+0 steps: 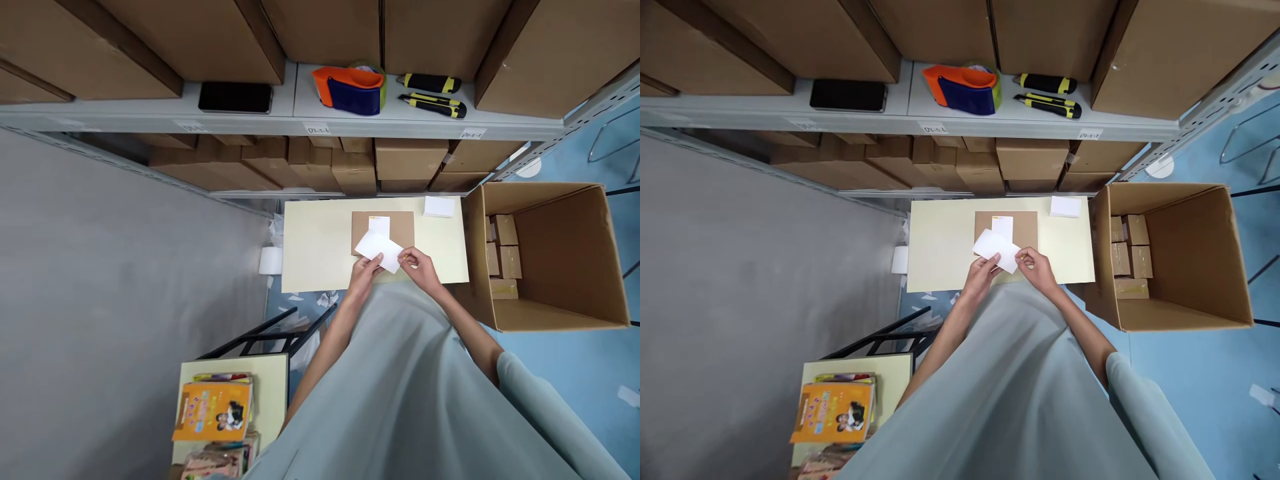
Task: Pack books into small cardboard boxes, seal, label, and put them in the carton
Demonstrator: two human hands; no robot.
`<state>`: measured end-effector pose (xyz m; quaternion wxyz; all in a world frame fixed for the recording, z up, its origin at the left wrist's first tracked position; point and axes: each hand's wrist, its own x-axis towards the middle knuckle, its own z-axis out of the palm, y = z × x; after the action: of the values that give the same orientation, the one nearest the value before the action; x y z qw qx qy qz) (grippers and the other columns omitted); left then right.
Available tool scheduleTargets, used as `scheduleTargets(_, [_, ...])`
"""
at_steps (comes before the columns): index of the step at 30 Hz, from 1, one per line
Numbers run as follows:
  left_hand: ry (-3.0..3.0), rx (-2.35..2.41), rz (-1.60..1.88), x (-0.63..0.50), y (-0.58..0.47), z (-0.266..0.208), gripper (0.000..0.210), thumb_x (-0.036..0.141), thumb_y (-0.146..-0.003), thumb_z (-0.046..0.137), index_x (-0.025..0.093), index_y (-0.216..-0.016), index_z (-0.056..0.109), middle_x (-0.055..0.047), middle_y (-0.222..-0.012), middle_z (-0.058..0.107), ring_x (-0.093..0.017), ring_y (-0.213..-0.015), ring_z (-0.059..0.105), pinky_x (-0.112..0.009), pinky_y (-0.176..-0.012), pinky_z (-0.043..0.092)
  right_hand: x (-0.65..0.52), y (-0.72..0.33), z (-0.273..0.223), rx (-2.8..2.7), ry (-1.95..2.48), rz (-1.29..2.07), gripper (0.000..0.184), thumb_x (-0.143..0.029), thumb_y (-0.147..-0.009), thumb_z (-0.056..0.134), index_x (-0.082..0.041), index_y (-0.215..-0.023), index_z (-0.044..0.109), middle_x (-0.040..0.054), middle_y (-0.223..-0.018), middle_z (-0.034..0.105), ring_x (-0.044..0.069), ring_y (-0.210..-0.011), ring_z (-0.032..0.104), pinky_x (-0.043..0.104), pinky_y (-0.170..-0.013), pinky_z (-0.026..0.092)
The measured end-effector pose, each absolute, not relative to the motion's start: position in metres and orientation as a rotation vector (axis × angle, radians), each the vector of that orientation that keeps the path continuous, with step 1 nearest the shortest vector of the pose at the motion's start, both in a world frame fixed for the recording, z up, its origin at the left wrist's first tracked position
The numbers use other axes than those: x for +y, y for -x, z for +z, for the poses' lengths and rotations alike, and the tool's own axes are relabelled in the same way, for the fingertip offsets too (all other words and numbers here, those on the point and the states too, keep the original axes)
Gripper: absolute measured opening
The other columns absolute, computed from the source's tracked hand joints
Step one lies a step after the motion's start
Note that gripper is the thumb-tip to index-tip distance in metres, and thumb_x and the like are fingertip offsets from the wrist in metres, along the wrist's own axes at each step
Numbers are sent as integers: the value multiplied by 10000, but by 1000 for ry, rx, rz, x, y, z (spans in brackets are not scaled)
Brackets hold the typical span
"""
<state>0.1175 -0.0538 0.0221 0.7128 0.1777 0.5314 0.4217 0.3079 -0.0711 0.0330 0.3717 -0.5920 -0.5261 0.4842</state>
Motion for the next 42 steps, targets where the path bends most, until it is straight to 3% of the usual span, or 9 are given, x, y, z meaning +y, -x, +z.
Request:
scheduleTargets(6, [-706, 1307, 897, -39, -88, 33, 503, 561, -655, 966, 204, -981, 826, -84, -1040, 839, -254, -1018, 762, -365, -925, 595, -68, -341, 49, -1626, 1519, 1238, 142, -364, -927, 631, -277, -993, 722, 16, -951, 754, 208, -853, 711, 382, -879, 620])
scheduleTargets(9, [-807, 1258, 741, -33, -82, 38, 465, 536, -632, 982, 206, -922, 826, -74, -931, 829, -233, -872, 747, -353, -815, 597, -64, -349, 49, -1461, 1530, 1181, 262, -405, -953, 648, -266, -1170, 699, 27, -1004, 746, 195, -853, 716, 352, -841, 612])
scheduleTargets(13, [-849, 1141, 585, -37, -88, 47, 449, 539, -632, 993, 202, -872, 817, -102, -950, 828, -222, -794, 734, -365, -774, 592, -53, -349, 47, -1125, 1500, 1198, 521, -527, -912, 735, -246, -1333, 610, 29, -988, 750, 195, -815, 729, 328, -746, 603])
scheduleTargets(18, [-936, 1081, 527, -47, -95, 66, 424, 553, -713, 953, 195, -869, 787, -51, -770, 757, -196, -709, 702, -336, -717, 557, -42, -352, 48, -989, 1433, 1225, 563, -604, -845, 821, -265, -1254, 632, 27, -960, 775, 222, -862, 741, 338, -734, 593])
scheduleTargets(26, [-1068, 1063, 506, -46, -92, 89, 328, 499, -794, 861, 193, -882, 782, -88, -912, 825, -195, -732, 700, -334, -697, 548, -37, -366, 53, -1019, 1432, 1195, 586, -640, -824, 850, -272, -1236, 654, 31, -971, 775, 224, -879, 742, 341, -733, 603])
scheduleTargets(42, [-1123, 1056, 517, -36, -104, 91, 219, 411, -783, 824, 200, -804, 770, -94, -847, 825, -210, -722, 732, -346, -693, 598, -31, -376, 59, -1127, 1438, 1179, 532, -599, -899, 789, -277, -1293, 635, 33, -995, 768, 218, -878, 743, 357, -756, 627])
